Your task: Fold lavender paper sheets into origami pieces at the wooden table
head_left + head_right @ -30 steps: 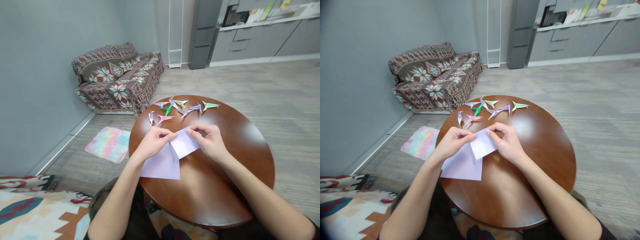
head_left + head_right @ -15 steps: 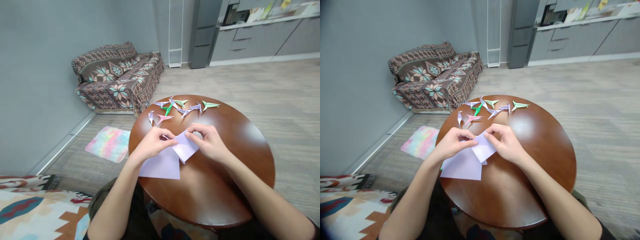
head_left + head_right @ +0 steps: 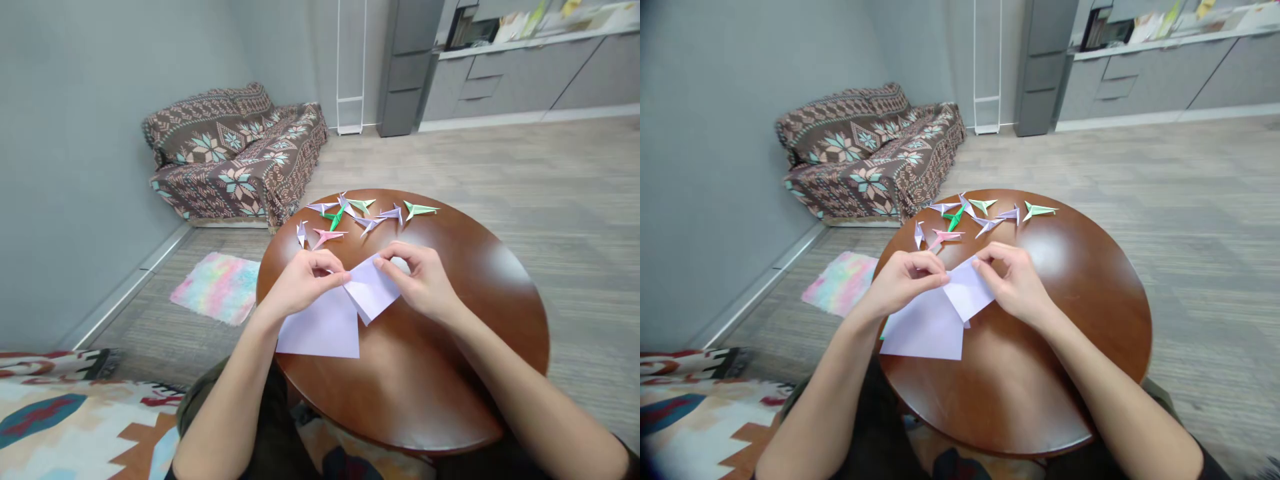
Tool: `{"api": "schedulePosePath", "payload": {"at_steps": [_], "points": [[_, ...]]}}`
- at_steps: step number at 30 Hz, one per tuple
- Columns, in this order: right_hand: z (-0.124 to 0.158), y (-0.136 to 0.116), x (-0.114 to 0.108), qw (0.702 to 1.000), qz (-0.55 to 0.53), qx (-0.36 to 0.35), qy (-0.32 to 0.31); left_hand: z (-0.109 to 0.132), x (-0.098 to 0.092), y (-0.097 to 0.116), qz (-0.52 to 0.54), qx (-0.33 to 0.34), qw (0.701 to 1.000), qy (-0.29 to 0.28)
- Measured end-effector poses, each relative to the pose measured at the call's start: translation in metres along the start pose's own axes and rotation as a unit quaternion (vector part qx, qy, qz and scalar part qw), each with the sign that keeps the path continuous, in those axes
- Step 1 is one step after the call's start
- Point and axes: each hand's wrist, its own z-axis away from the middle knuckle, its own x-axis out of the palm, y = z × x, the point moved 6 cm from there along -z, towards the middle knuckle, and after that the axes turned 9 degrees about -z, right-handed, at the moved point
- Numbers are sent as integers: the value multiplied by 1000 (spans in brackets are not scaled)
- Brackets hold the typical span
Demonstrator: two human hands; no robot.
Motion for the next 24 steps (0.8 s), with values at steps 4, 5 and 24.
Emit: {"api": "schedulePosePath", "payload": {"at_steps": [4, 5, 24], "points": [[0, -3, 1, 1000, 5, -21, 8, -1, -1, 1, -11, -3, 1000, 11], [0, -3, 1, 1000, 9, -27, 10, -1, 0, 1, -9, -9, 1000, 14], [2, -9, 1, 994, 44, -94, 23, 0, 3, 9, -34, 21, 998, 42]]}}
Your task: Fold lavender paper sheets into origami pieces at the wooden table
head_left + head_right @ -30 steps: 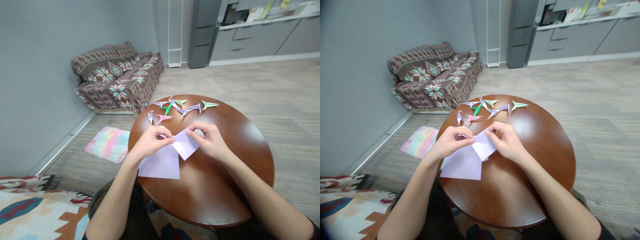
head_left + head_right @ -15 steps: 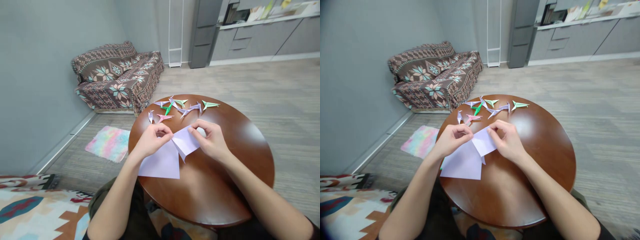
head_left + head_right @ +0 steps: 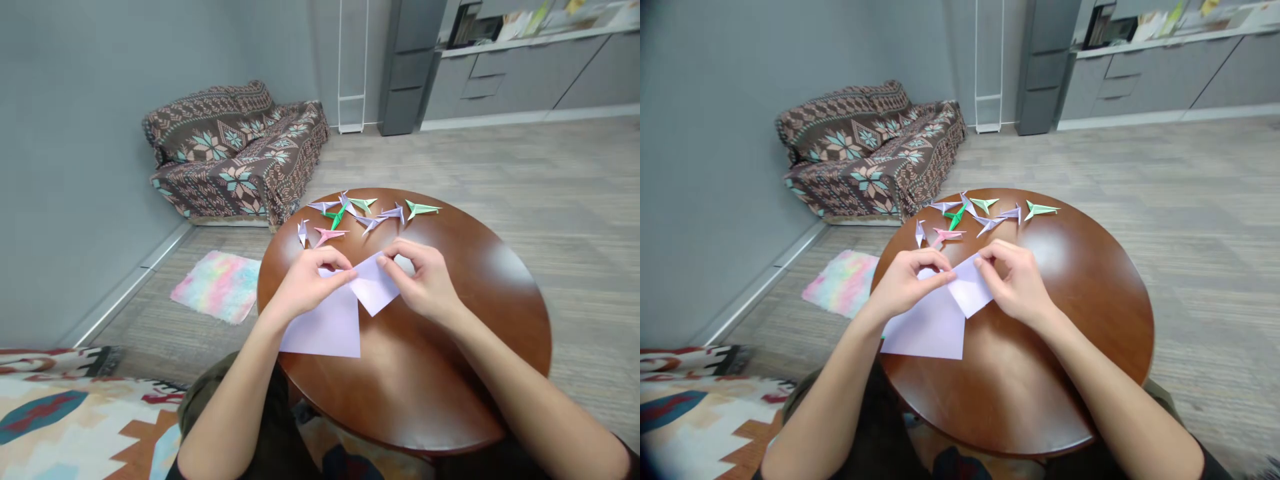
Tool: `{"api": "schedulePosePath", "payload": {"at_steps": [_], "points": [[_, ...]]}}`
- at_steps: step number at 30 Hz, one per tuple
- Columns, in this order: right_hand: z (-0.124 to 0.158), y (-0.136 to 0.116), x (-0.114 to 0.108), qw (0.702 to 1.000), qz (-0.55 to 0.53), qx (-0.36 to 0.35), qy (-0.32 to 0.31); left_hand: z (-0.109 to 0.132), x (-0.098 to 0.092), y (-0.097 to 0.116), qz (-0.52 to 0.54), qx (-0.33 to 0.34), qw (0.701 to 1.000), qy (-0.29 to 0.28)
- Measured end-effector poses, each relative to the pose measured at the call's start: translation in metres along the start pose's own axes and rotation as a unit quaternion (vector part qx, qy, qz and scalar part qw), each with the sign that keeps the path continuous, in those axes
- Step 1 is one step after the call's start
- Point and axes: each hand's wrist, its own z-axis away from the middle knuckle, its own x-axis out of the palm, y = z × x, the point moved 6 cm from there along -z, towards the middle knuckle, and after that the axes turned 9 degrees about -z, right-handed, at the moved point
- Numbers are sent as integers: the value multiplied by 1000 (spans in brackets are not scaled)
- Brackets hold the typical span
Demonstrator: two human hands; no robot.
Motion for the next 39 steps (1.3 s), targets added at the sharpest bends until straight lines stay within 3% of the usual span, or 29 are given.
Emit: {"api": "schedulePosePath", "payload": {"at_steps": [9, 13, 17, 29, 35, 39], "points": [[1, -3, -1, 999, 22, -34, 28, -2, 1, -2, 6, -39, 999, 19], [3, -2, -5, 996, 9, -33, 81, 0, 12, 1, 96, -39, 990, 95], [7, 3, -6, 992, -36, -16, 118, 3, 28, 6, 191, -39, 975, 103], [13, 11, 0, 983, -113, 43, 141, 6, 18, 6, 214, -31, 960, 179], [13, 12, 1, 982, -125, 34, 137, 3, 11, -1, 218, -44, 960, 172], [12, 13, 5, 989, -123, 36, 77, 2, 3, -4, 214, -59, 966, 130]]}}
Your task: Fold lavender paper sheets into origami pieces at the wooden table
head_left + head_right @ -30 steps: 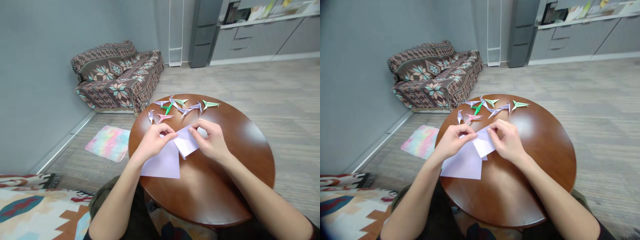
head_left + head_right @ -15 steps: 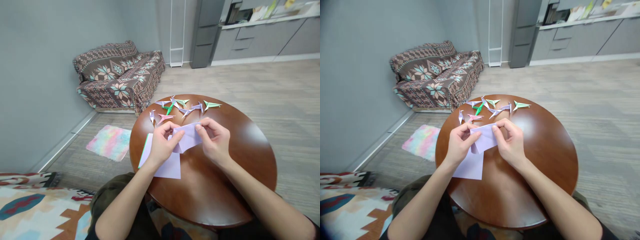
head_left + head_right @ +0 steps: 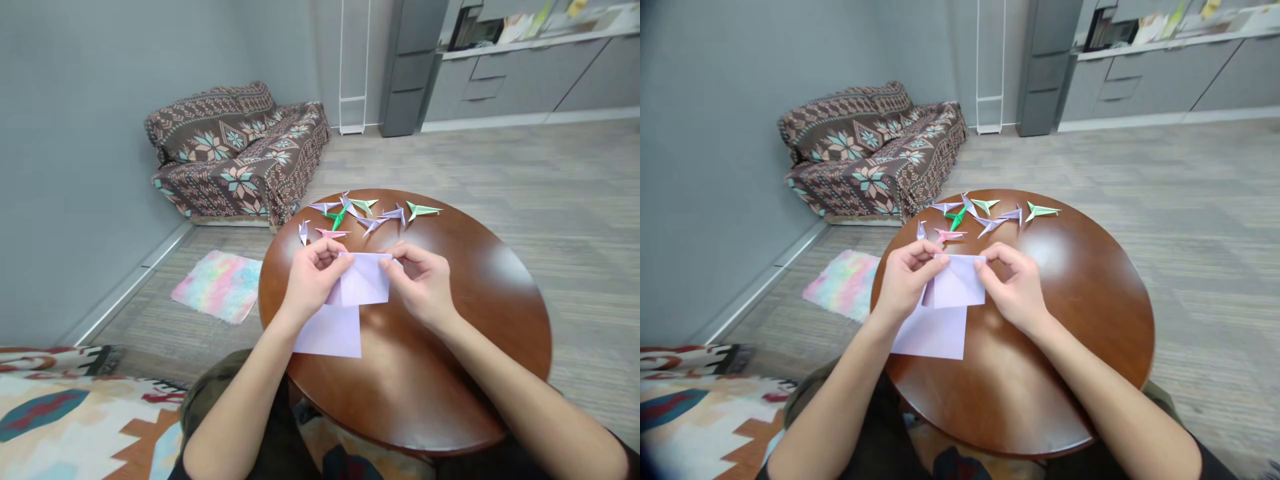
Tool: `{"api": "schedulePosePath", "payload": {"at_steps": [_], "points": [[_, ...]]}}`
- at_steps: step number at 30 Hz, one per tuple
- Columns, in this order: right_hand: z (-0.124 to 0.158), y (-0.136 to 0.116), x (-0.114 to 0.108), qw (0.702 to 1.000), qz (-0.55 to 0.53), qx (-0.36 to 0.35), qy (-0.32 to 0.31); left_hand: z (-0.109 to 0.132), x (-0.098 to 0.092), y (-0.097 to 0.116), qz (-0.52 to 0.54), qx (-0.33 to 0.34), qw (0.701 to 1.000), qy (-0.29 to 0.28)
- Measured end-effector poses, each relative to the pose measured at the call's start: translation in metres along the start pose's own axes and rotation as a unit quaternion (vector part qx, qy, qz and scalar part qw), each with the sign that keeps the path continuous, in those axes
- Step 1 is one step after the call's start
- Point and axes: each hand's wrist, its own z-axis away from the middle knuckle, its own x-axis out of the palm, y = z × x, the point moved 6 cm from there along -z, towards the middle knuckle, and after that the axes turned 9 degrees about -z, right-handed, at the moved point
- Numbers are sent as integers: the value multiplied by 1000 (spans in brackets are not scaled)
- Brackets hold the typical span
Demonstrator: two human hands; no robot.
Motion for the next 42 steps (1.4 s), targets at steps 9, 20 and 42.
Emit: {"api": "schedulePosePath", "payload": {"at_steps": [9, 20, 42], "points": [[-1, -1, 15, 992, 27, 32, -115, 3, 6, 1, -61, -39, 992, -101], [-1, -1, 18, 988, 31, 48, -144, 4, 5, 4, -148, -13, 970, -193], [-1, 8, 4, 991, -34, 126, -37, 5, 18, 2, -69, 17, 992, -107]]}}
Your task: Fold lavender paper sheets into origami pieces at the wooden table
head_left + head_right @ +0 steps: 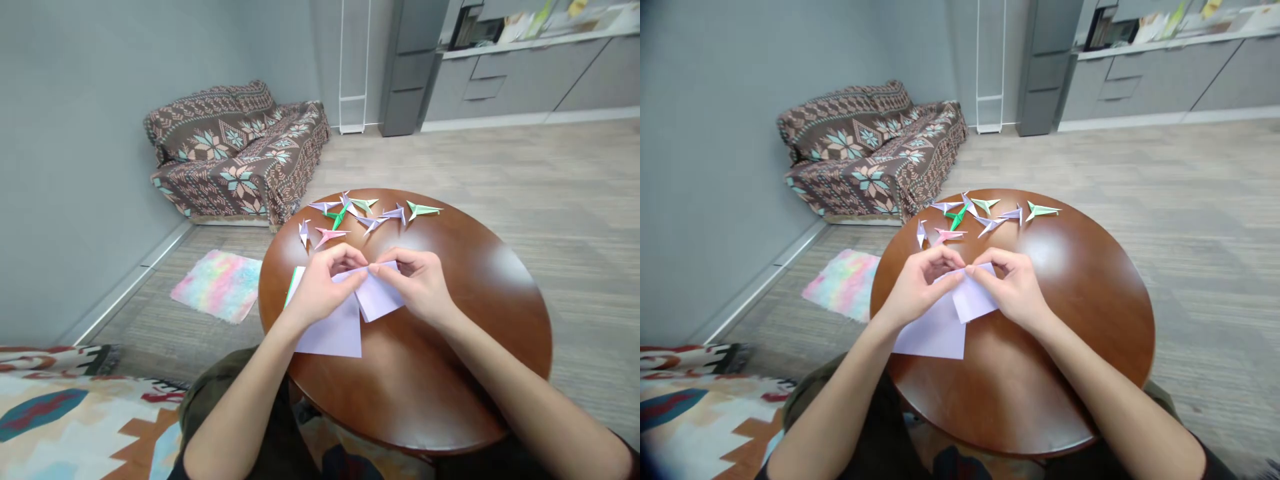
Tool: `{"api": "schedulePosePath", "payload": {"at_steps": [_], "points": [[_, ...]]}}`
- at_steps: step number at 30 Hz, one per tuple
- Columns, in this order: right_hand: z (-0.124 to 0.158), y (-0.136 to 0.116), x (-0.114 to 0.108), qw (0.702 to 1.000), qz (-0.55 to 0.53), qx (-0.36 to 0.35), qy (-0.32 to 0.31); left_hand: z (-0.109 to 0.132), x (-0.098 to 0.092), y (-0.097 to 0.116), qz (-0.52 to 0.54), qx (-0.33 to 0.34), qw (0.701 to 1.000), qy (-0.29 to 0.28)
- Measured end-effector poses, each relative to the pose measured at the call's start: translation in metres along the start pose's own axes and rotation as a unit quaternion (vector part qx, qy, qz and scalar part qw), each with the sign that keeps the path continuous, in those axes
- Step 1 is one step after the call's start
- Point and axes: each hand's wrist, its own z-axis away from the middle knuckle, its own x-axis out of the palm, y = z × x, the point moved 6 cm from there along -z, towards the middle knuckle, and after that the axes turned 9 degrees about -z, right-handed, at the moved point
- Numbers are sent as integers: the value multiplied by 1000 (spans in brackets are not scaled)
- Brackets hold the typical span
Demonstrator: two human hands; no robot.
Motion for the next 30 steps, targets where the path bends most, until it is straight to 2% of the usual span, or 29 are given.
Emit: {"api": "schedulePosePath", "payload": {"at_steps": [6, 12, 21, 25, 30], "points": [[0, 1, 1, 1000, -9, 26, 0, 1, -3, -7, 17, -40, 999, 25], [0, 10, 9, 991, -21, 99, -92, 0, -13, -12, 9, -54, 997, 48], [2, 4, 13, 987, 45, 100, -117, 2, -8, -6, -140, -3, 990, -25], [2, 3, 13, 984, 69, 97, -129, 2, -10, -10, -105, -15, 993, -43], [-3, -3, 5, 986, 110, 54, -110, 0, -22, -14, -61, -31, 998, -17]]}}
